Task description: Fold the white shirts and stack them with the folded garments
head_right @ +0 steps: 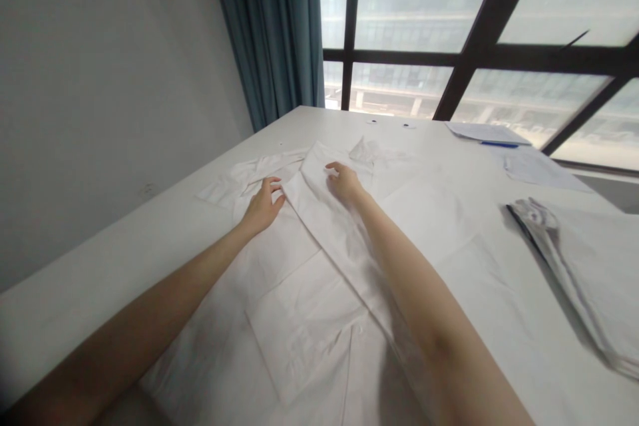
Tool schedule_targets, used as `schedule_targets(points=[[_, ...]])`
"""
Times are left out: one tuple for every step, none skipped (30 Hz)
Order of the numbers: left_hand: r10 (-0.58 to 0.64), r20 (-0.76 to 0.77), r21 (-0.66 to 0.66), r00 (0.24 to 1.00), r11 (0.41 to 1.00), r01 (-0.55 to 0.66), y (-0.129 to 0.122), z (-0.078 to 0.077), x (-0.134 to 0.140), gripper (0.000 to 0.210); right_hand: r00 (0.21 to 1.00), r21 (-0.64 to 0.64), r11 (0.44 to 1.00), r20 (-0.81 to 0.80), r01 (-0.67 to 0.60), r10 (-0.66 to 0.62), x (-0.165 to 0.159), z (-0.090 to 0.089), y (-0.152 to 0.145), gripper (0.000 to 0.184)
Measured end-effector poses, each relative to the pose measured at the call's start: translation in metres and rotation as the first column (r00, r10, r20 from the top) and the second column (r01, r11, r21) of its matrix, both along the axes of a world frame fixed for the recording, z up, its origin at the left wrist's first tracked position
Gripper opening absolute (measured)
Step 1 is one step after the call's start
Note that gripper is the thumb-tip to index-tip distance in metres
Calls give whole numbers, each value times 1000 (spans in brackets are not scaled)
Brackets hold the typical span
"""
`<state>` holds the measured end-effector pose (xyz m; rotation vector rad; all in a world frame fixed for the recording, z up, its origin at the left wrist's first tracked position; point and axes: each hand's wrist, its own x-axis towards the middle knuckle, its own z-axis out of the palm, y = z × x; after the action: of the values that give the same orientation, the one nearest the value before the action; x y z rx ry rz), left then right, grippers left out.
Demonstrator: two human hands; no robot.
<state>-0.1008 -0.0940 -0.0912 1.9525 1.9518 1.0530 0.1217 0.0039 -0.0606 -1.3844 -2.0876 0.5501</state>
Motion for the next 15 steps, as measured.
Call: schedule_targets(points=[[10,9,0,1000,1000,-10,1,-1,-1,38,1000,0,1000,-30,8,-8,-1,-3,3,42],[22,20,-2,1000,1000,-22,2,-2,-1,35,998,-2,1000,-59,16,-16,-1,-6,5,42],[32,35,-4,999,999,-32,3,-2,-2,33,996,-5,1000,-89,24,-24,-1,-10,5,43],[39,53,-5,998,999,-39,3,-3,-2,31,992,-7,999,-118,34,-34,0,-13,5,44],[38,75,-2,996,999,-38,4,-4,-3,29,988,-7,999,-148,46,-46,1,-17,5,46],[30,100,6,995,1000,-31,4,-4,-3,27,982,-6,998,-178,61,-61,2,-20,5,49],[16,126,19,992,1000,-19,4,-5,-4,25,975,-2,997,-207,78,-77,4,-23,4,51],[-4,152,38,988,999,-2,4,-5,-4,23,967,2,995,-236,98,-95,6,-26,4,54],[-26,174,64,984,998,15,5,-6,-4,22,958,7,993,-262,121,-115,8,-27,5,56],[-47,189,95,981,995,29,5,-6,-5,21,948,12,989,-287,145,-136,11,-28,6,57],[-63,197,123,978,992,39,5,-6,-5,20,938,16,985,-309,171,-158,14,-28,7,59],[-76,197,145,977,988,47,6,-6,-5,19,928,18,980,-328,196,-179,18,-28,8,59],[-85,191,162,978,985,54,6,-6,-6,18,919,18,976,-342,217,-198,21,-27,9,59],[-91,180,173,979,983,59,6,-6,-6,17,911,16,972,-352,234,-214,25,-27,10,59],[-97,168,179,981,982,66,6,-6,-7,18,906,11,969,-357,246,-226,28,-27,10,57]])
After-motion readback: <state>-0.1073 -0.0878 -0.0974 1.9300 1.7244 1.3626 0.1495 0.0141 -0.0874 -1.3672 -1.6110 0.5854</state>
